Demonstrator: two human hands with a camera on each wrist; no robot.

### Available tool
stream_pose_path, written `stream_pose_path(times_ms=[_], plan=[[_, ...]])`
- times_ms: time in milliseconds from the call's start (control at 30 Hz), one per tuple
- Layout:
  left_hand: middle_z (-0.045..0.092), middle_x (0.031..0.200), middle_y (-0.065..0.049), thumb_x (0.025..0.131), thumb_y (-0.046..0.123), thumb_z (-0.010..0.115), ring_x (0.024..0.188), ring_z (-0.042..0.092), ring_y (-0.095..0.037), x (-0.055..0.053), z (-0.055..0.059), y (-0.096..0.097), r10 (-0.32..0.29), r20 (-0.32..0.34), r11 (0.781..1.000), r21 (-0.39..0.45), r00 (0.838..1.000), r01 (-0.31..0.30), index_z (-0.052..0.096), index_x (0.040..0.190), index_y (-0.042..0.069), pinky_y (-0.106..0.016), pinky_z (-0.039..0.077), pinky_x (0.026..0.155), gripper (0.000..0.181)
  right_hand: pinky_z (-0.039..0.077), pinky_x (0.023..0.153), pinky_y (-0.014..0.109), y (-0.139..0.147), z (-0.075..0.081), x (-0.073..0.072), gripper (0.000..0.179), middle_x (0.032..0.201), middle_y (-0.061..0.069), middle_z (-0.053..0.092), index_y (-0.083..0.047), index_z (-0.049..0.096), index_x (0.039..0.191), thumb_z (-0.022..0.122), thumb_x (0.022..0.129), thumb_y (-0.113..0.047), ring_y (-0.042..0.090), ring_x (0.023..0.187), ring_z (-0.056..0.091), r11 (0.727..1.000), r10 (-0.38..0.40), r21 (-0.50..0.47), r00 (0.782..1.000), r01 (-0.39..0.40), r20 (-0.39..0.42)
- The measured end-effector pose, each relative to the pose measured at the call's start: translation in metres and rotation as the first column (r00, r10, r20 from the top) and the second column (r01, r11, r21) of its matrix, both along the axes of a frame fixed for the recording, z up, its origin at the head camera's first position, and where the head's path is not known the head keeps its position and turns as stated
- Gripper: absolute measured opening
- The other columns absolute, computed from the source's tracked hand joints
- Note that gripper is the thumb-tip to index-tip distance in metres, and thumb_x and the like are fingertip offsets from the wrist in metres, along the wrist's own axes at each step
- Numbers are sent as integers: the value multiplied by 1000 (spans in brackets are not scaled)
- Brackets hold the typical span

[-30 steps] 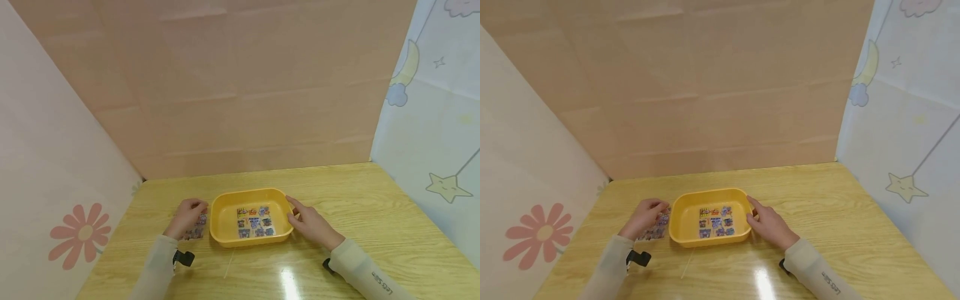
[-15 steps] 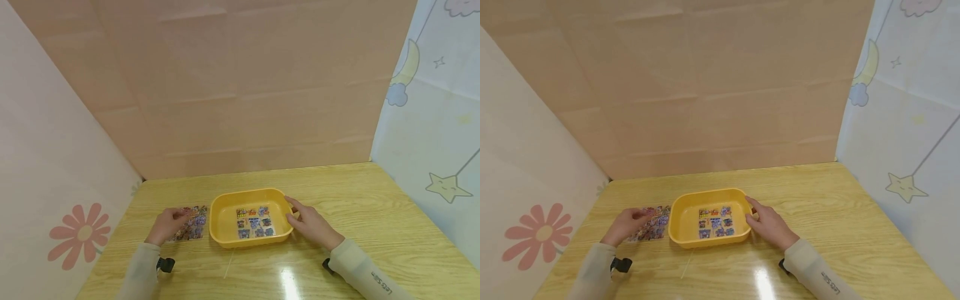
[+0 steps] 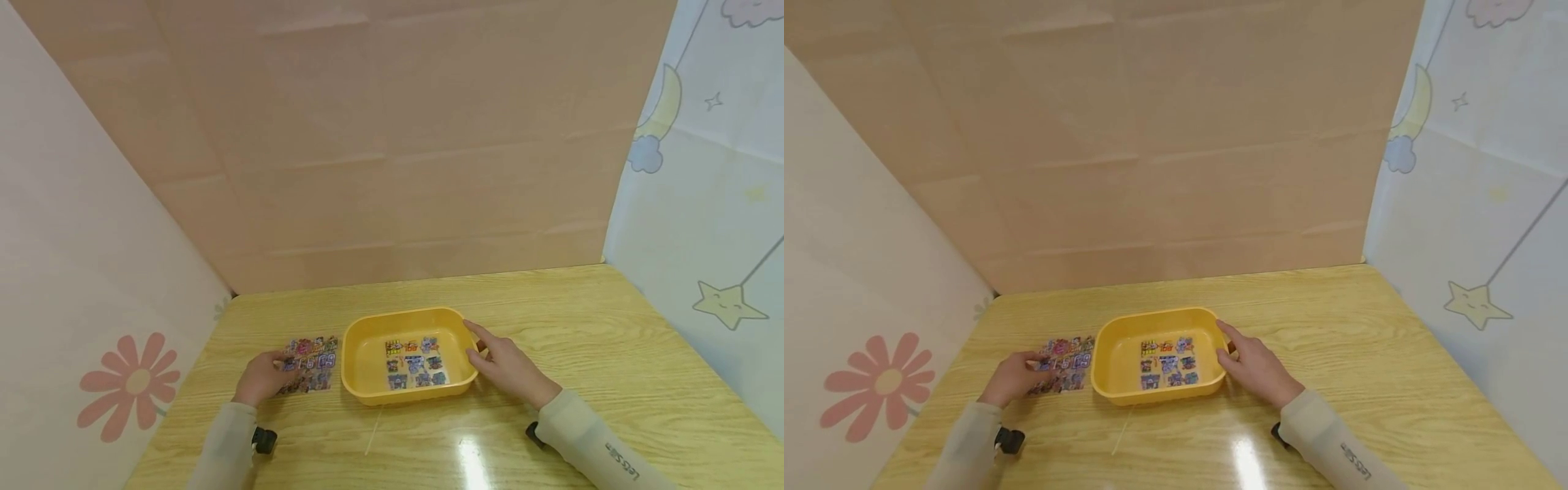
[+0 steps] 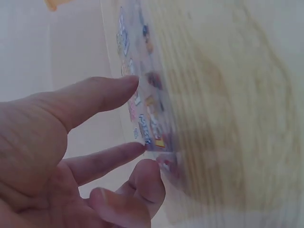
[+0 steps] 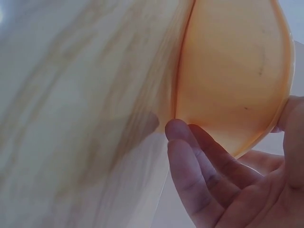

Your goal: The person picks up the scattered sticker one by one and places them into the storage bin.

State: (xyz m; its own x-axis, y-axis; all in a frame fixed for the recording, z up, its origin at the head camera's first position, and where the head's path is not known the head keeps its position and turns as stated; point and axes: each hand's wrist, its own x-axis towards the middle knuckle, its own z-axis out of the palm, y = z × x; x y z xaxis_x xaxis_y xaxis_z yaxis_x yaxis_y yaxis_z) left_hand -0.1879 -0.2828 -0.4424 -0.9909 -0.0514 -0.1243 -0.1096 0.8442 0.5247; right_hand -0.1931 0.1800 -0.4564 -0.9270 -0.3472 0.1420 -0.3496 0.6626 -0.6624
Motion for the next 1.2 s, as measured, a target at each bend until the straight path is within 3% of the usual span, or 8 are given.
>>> stream_pose_path(times_ms=[233, 467, 533, 600, 667, 733, 833, 1200], plan=[[67, 108, -26, 87, 35, 77, 82, 64, -30, -2, -5, -4, -5, 8, 1000, -24, 1000, 5, 52, 134, -13, -52, 53, 74, 72, 45, 60, 27, -1, 2, 1, 58, 97, 5, 64, -10, 37, 154, 56, 102, -26, 9, 62, 52, 1000, -11, -3, 1000, 11, 19], [57, 130, -35, 89, 33, 75, 107, 62, -47, -3, -3, -3, -38, 6, 998, -55, 999, 38, 54, 135, -11, -59, 51, 86, 68, 44, 58, 27, -2, 4, 1, 58, 96, 5, 63, -11, 36, 155, 56, 103, -27, 10, 60, 51, 1000, -19, 1, 999, 19, 31], [66, 115, -31, 89, 32, 75, 84, 67, -36, -4, -5, -2, -29, 6, 998, -60, 1000, 29, 55, 135, -10, -50, 55, 72, 66, 44, 57, 27, -2, 4, 1, 58, 95, 5, 63, -10, 36, 155, 56, 103, -26, 10, 59, 50, 1000, -17, -3, 999, 17, 34], [71, 85, -18, 89, 31, 74, 58, 57, -20, -4, -7, -1, -19, 0, 997, -71, 1000, 19, 57, 134, -9, -38, 49, 54, 63, 44, 58, 27, -2, 4, 1, 58, 95, 4, 63, -11, 36, 155, 56, 103, -26, 10, 59, 51, 1000, -18, -4, 999, 18, 39], [58, 57, -3, 88, 30, 74, 44, 36, -10, -5, -9, 0, -9, -6, 997, -77, 1000, 9, 58, 134, -8, -28, 36, 44, 61, 44, 57, 27, -1, 4, 1, 58, 95, 4, 63, -11, 36, 155, 55, 103, -27, 10, 58, 50, 1000, -17, -4, 999, 18, 41], [40, 44, 5, 89, 29, 74, 40, 25, -7, -5, -9, 2, -3, -6, 997, -80, 1000, 3, 59, 133, -7, -24, 27, 42, 59, 44, 56, 27, 0, 3, 0, 58, 95, 4, 63, -12, 35, 156, 55, 103, -27, 10, 57, 49, 1000, -16, -6, 999, 17, 46], [36, 43, 8, 89, 29, 74, 40, 23, -6, -3, -6, 4, -1, -5, 995, -99, 1000, 1, 60, 133, -7, -22, 26, 42, 58, 42, 52, 27, 1, 2, 0, 58, 94, 4, 63, -13, 34, 156, 55, 103, -27, 9, 52, 45, 1000, -9, -16, 998, 10, 57], [47, 45, 4, 91, 24, 72, 40, 30, -7, 4, 2, 8, 4, -11, 993, -114, 1000, -5, 63, 127, -9, -24, 29, 42, 50, 42, 51, 26, -1, 2, 2, 58, 94, 4, 65, -11, 34, 156, 54, 104, -26, 8, 50, 44, 999, 0, -33, 998, 2, 59]])
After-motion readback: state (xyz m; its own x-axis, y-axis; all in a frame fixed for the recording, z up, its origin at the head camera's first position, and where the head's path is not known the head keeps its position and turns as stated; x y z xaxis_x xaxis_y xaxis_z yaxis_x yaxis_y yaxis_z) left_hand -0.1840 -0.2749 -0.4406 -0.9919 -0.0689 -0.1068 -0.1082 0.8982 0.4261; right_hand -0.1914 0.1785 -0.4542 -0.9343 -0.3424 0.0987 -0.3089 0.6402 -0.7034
